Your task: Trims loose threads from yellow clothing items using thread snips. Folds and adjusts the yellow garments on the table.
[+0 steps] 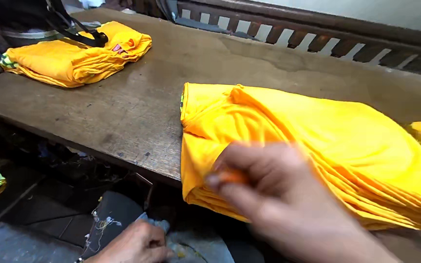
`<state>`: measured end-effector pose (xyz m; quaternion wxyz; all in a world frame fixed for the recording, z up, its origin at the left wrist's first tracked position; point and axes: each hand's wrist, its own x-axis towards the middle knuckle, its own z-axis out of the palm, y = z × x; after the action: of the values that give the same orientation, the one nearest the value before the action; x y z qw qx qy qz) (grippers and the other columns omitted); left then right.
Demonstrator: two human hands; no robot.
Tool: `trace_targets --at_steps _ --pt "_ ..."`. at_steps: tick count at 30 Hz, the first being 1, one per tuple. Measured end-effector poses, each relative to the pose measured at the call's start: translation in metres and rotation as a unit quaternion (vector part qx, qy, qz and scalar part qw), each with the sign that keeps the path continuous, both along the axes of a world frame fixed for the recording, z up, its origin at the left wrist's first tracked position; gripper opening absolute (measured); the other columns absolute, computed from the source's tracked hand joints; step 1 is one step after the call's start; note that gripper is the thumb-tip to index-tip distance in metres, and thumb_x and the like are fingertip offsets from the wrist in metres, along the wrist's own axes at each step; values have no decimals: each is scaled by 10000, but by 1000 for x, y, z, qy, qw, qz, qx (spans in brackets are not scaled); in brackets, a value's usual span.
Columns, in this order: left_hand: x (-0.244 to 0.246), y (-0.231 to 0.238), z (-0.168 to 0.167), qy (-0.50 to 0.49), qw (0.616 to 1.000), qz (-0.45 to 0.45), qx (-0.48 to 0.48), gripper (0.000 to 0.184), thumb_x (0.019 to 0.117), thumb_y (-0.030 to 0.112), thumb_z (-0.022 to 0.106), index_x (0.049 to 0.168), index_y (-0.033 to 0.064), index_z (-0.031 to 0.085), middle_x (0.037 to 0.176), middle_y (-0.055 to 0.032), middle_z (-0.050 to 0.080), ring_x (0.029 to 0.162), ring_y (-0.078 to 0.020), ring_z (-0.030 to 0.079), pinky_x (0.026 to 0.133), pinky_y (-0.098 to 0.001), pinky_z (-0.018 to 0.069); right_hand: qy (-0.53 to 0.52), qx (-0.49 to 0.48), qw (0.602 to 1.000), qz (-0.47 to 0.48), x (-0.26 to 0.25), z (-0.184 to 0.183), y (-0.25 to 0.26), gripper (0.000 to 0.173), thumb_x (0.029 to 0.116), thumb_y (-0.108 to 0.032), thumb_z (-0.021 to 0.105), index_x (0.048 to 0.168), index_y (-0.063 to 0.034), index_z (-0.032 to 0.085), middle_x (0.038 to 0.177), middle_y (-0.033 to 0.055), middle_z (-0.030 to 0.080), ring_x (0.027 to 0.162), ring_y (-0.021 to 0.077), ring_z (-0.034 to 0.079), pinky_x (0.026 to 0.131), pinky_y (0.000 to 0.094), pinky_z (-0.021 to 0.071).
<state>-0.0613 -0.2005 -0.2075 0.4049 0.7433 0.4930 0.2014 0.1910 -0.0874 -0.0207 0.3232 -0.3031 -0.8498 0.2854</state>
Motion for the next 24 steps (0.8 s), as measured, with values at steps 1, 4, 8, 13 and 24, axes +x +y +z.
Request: trace_targets --at_steps 1,4,8,13,24 --pt "-3 3 6 -42 998 39 24 272 948 374 723 897 107 744 771 -3 701 670 -98 656 628 -322 573 -43 6 998 37 -1 -9 -3 135 906 -196 682 779 -200 636 585 -121 521 478 -11 478 400 196 389" --pt "-3 18 30 -145 968 152 135 159 941 278 732 962 122 718 893 5 696 705 -92 655 594 -266 576 -5 -9 1000 8 29 -2 7 194 984 -273 643 804 -200 636 632 -111 542 514 -5 482 437 176 396" --pt "12 41 69 -137 936 177 271 387 858 402 815 1148 194 666 1134 14 644 863 -143 685 639 -313 634 125 -44 973 -191 107 20 32 240 1037 -337 591 850 -202 658 595 -53 456 438 55 359 400 213 318" --pt "50 72 82 69 910 87 400 609 807 537 797 1228 121 652 1280 -112 576 1061 -203 639 780 -375 605 31 -8 955 -294 147 4 28 93 925 -276 706 894 -198 664 649 -25 569 429 86 432 380 246 379" --pt "19 78 94 156 878 67 448 241 889 160 583 1087 84 699 1138 -139 631 817 -231 664 592 -395 572 -233 146 921 -275 207 -95 -9 206 823 -347 664 980 -215 681 724 -72 609 599 118 595 488 412 501"
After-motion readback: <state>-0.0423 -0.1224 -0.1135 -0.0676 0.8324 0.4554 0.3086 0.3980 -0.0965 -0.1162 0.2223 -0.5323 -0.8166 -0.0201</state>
